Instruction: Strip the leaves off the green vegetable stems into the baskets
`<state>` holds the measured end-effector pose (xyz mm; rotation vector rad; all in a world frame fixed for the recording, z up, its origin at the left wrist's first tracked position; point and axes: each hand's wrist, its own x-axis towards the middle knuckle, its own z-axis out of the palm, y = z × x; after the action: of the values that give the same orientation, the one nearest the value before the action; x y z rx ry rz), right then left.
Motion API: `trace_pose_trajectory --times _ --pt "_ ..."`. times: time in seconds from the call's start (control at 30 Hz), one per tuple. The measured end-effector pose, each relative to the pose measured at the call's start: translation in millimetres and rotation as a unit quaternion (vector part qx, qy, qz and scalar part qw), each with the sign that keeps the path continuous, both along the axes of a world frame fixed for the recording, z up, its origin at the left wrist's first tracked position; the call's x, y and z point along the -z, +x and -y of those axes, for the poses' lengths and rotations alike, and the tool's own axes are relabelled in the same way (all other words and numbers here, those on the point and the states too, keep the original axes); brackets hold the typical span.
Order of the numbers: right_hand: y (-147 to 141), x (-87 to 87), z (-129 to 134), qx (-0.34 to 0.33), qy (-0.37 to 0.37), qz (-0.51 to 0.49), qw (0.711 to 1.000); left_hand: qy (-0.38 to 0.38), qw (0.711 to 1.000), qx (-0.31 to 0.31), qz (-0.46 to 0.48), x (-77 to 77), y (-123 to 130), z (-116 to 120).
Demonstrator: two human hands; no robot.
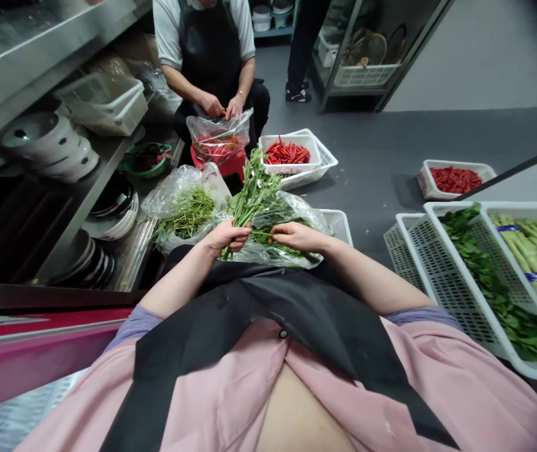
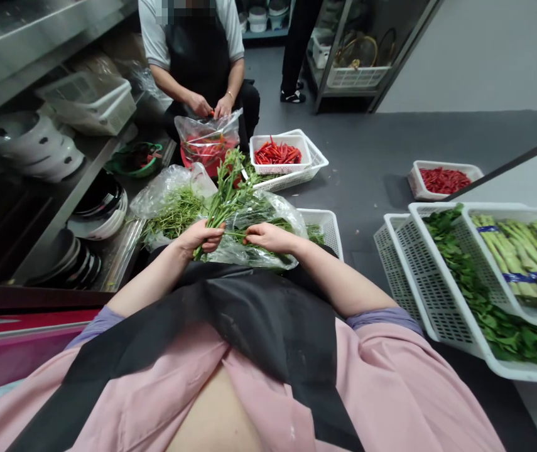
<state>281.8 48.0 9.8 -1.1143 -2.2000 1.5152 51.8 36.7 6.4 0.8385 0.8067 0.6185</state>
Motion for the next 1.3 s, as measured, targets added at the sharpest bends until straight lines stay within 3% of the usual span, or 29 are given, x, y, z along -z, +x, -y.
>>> trace_pose_trajectory --times 0.07,0.13,0.17,0.23,0.3,0.33,0.43,0.53,0.67,0.73,0.77,0.8,0.87,0.93,1.0,1.1,1.3 --pt "-4 7.7 3 0.056 0.026 -0.023 0.998 0.001 1.000 -0.002 -0.002 1.7 2 0" --pt "-7 14.9 3 0.163 -0.021 -0.110 0.980 0.006 1.000 -0.007 0.004 2.8 6 3" --pt "-7 17.9 1 0.230 -0.066 -0.168 0.956 0.010 1.000 -0.008 0.007 3.4 8 5" --pt "-4 21.9 -6 0.375 -0.146 -0.272 0.874 0.017 1.000 -0.014 0.010 4.9 11 8" --pt "5 22.6 -13 0.470 -0.151 -0.334 0.803 0.022 0.999 -0.038 -0.003 7.2 10 5" --pt "11 21.9 -16 0.486 -0.123 -0.347 0.793 0.029 0.997 -0.062 -0.019 8.4 6 0" --pt "22 19.0 -16 0.447 0.002 -0.324 0.834 0.088 0.970 -0.193 -0.116 11.9 -18 -31" --pt "26 20.8 -8 0.407 0.094 -0.248 0.874 0.130 0.883 -0.349 -0.286 14.2 -65 -76" --pt "31 31.4 1 0.380 0.159 -0.169 0.895 0.129 0.769 -0.434 -0.452 13.3 -134 -114" --pt "34 36.0 2 0.376 0.180 -0.138 0.898 0.129 0.735 -0.466 -0.476 11.0 -155 -119" --pt "35 37.3 2 0.378 0.191 -0.122 0.898 0.119 0.733 -0.473 -0.475 9.4 -160 -119" --pt "35 37.8 2 0.378 0.203 -0.107 0.897 0.106 0.742 -0.473 -0.463 7.7 -161 -117" --pt "33 36.2 0 0.368 0.237 -0.083 0.895 0.080 0.814 -0.437 -0.376 3.9 -150 -110" --pt "28 31.3 -2 0.340 0.293 -0.072 0.891 0.063 0.910 -0.348 -0.218 0.5 -126 -97" --pt "22 23.7 -5 0.298 0.361 -0.067 0.881 0.041 0.970 -0.232 -0.060 -1.6 -93 -78" --pt "17 10.6 -11 0.246 0.437 -0.040 0.864 -0.016 0.992 -0.113 0.054 -1.4 -45 -44" --pt "20 1.8 -13 0.189 0.501 0.055 0.843 -0.128 0.986 0.019 0.100 -1.8 8 0"
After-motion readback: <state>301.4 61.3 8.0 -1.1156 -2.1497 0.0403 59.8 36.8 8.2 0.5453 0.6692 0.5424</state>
